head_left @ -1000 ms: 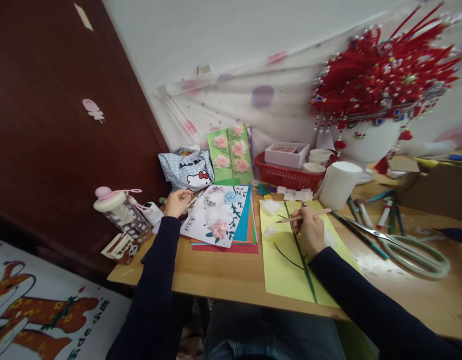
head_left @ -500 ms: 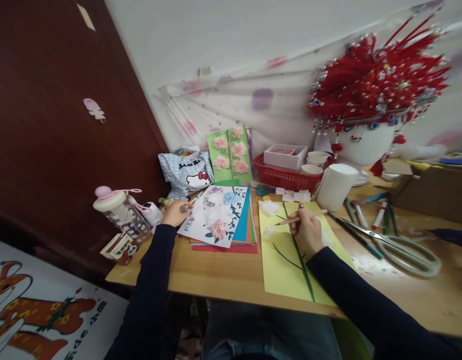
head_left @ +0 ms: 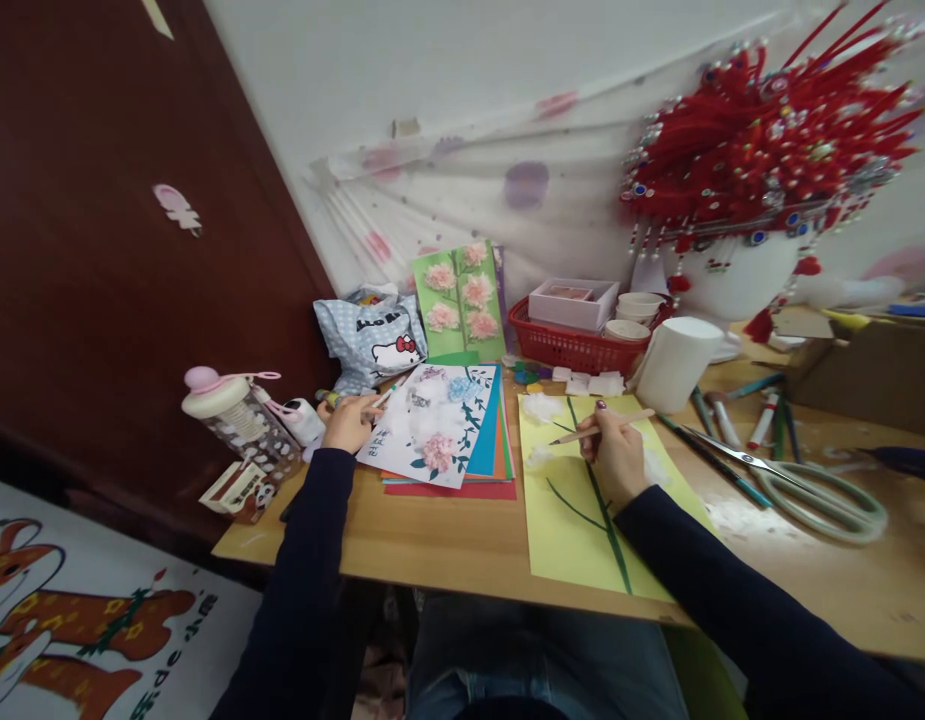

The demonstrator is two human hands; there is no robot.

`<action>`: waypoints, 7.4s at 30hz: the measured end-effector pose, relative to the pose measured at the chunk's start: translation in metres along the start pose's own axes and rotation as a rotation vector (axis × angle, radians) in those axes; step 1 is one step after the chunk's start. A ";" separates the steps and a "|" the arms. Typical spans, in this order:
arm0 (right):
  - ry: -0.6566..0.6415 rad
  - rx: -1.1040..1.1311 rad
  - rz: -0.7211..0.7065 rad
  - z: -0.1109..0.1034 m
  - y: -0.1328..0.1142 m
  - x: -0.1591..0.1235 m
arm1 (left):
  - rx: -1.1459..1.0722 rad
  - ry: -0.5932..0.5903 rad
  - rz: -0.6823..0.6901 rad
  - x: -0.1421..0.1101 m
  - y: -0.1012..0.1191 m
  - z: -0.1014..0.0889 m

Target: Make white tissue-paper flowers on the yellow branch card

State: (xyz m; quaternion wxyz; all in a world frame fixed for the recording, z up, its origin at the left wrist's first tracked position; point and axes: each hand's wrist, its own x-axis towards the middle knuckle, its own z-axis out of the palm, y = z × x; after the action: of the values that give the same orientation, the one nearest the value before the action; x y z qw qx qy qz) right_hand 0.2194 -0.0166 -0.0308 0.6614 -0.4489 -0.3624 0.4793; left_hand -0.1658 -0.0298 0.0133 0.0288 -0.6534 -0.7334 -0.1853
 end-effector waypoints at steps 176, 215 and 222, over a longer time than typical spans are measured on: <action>-0.071 -0.417 -0.484 -0.016 -0.012 0.001 | -0.194 0.139 -0.262 0.107 0.069 0.045; -0.420 -0.761 -0.555 -0.012 0.000 -0.018 | -0.699 -0.401 0.473 -0.018 0.187 0.099; -0.467 -0.773 -0.540 -0.010 0.000 -0.020 | -0.680 -0.385 0.465 -0.020 0.192 0.096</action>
State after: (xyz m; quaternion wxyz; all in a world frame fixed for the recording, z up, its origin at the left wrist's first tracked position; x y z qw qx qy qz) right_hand 0.2229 -0.0379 -0.0347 0.4492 -0.4317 -0.7534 0.2104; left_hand 0.0425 -0.0042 -0.0372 -0.2835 -0.7956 -0.4568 -0.2792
